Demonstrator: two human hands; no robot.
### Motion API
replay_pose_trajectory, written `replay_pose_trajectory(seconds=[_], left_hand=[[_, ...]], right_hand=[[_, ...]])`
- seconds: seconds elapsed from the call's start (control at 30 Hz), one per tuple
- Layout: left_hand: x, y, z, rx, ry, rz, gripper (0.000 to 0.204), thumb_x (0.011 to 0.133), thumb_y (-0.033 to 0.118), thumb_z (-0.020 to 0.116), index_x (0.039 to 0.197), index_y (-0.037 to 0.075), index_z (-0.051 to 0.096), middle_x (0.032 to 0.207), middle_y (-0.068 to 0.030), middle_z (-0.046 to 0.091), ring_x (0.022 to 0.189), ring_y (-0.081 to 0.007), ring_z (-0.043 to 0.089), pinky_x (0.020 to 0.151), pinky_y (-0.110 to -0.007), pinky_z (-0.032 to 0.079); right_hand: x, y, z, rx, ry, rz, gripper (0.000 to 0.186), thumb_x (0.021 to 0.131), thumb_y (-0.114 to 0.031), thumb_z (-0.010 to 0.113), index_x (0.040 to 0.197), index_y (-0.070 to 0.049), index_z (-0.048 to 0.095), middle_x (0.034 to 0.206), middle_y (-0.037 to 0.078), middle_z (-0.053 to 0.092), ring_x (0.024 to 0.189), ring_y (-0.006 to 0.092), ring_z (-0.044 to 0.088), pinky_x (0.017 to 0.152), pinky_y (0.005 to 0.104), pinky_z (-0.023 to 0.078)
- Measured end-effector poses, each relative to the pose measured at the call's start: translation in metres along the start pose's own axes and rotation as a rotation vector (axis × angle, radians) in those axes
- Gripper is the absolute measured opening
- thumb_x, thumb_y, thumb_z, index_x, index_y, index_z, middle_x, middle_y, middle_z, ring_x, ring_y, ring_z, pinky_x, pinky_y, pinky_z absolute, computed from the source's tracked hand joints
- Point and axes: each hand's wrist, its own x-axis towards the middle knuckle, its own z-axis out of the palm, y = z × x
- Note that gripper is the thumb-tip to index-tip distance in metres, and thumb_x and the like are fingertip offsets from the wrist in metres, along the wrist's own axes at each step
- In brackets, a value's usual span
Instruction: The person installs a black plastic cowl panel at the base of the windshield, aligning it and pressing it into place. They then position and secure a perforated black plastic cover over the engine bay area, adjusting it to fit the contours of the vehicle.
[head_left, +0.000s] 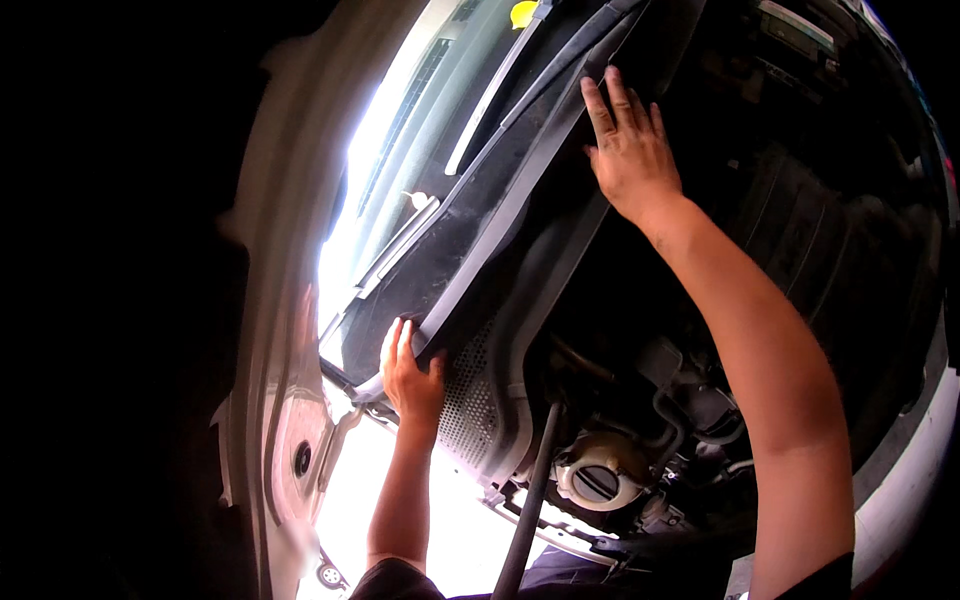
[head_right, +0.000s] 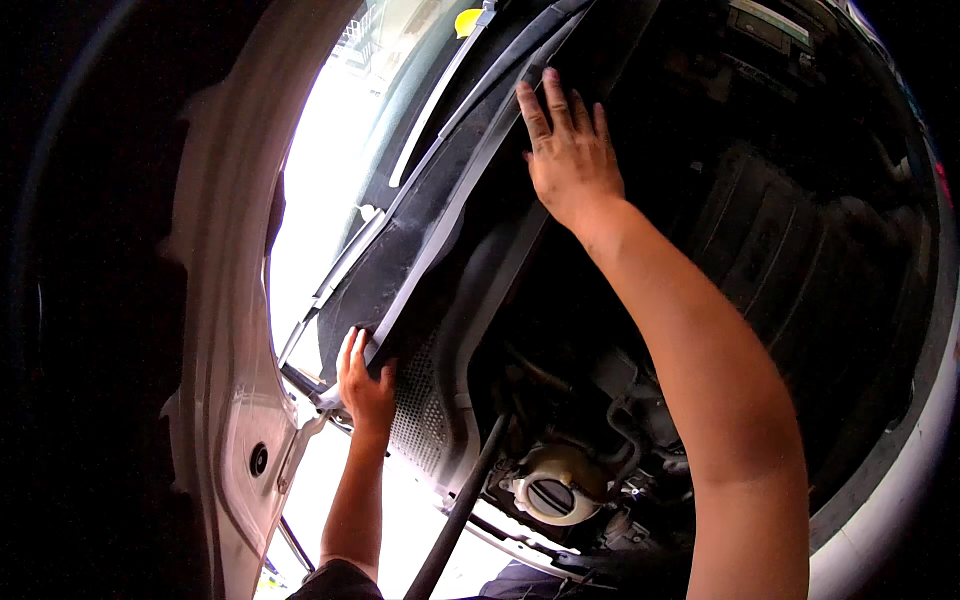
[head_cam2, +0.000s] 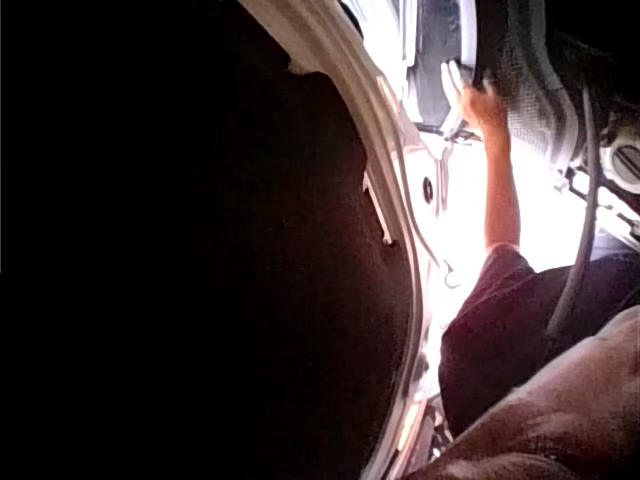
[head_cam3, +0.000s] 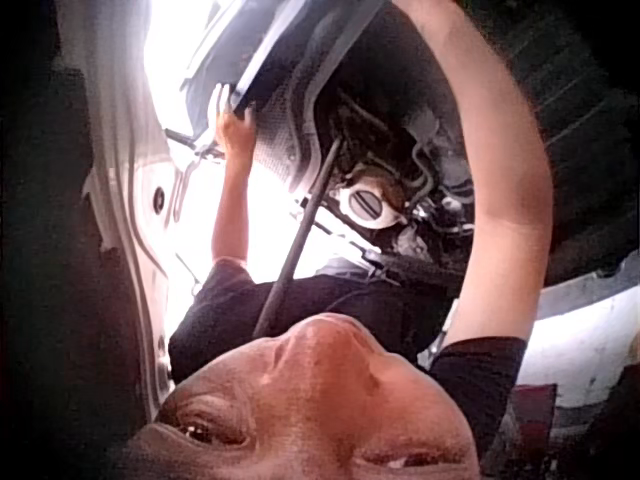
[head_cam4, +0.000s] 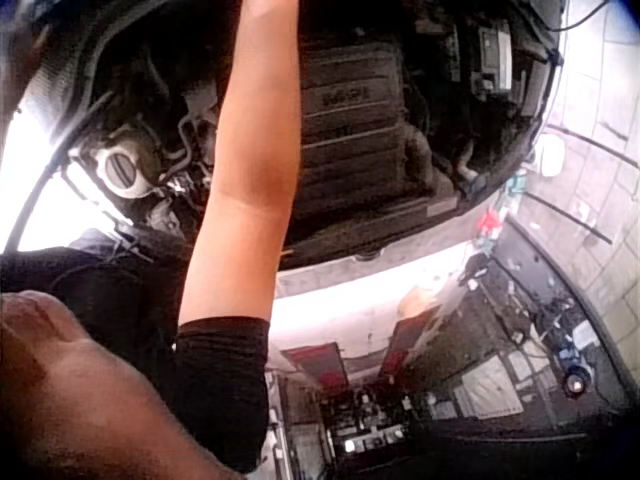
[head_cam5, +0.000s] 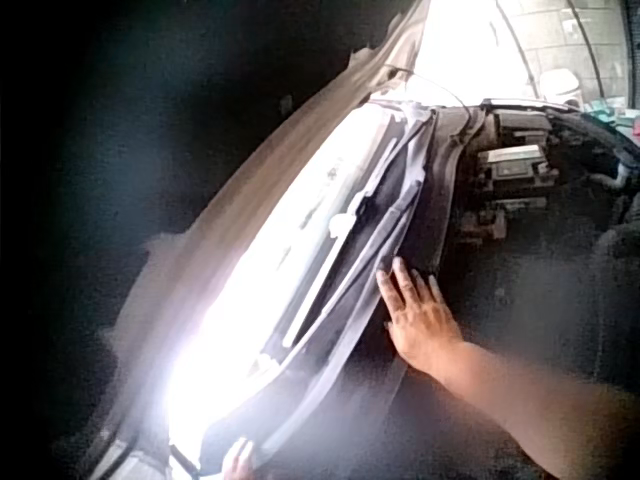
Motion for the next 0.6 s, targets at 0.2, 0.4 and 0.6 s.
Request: replay_pose_trajectory(seconds=[0.2, 0.4, 0.6], left_hand=[[-0.002, -0.001, 0.017, -0.016, 0.163, 0.050, 0.052, 0.076, 0.014, 0.077, 0.126, 0.008, 0.067, 0.132, -0.0160, 0.064, 0.123, -0.0379, 0.060, 0.106, -0.047, 0.045], [-0.013, -0.014, 0.013, -0.078, 0.068, -0.011, 0.051, 0.085, 0.014, 0.077, 0.134, 0.008, 0.061, 0.135, -0.0163, 0.059, 0.130, -0.0362, 0.053, 0.112, -0.047, 0.036], [-0.107, -0.085, 0.021, -0.219, 0.241, -0.575, 0.074, 0.097, 0.032, 0.069, 0.151, -0.005, 0.037, 0.156, -0.0290, 0.036, 0.146, -0.0424, 0.034, 0.123, -0.047, 0.022]], right_hand=[[-0.019, -0.017, 0.011, 0.005, -0.017, 0.123, 0.084, 0.102, -0.041, 0.053, 0.164, -0.002, 0.011, 0.167, 0.024, 0.022, 0.156, 0.0372, 0.022, 0.126, 0.0550, 0.017], [-0.027, -0.042, -0.011, -0.092, 0.109, 0.151, 0.073, 0.095, -0.033, 0.062, 0.152, 0.007, 0.039, 0.156, 0.033, 0.039, 0.146, 0.0410, 0.039, 0.122, 0.0465, 0.030], [-0.019, -0.030, -0.024, 0.044, -0.215, 0.172, 0.084, 0.101, -0.035, 0.054, 0.159, 0.010, 0.012, 0.167, 0.030, 0.016, 0.156, 0.0411, 0.015, 0.128, 0.0478, 0.014]])
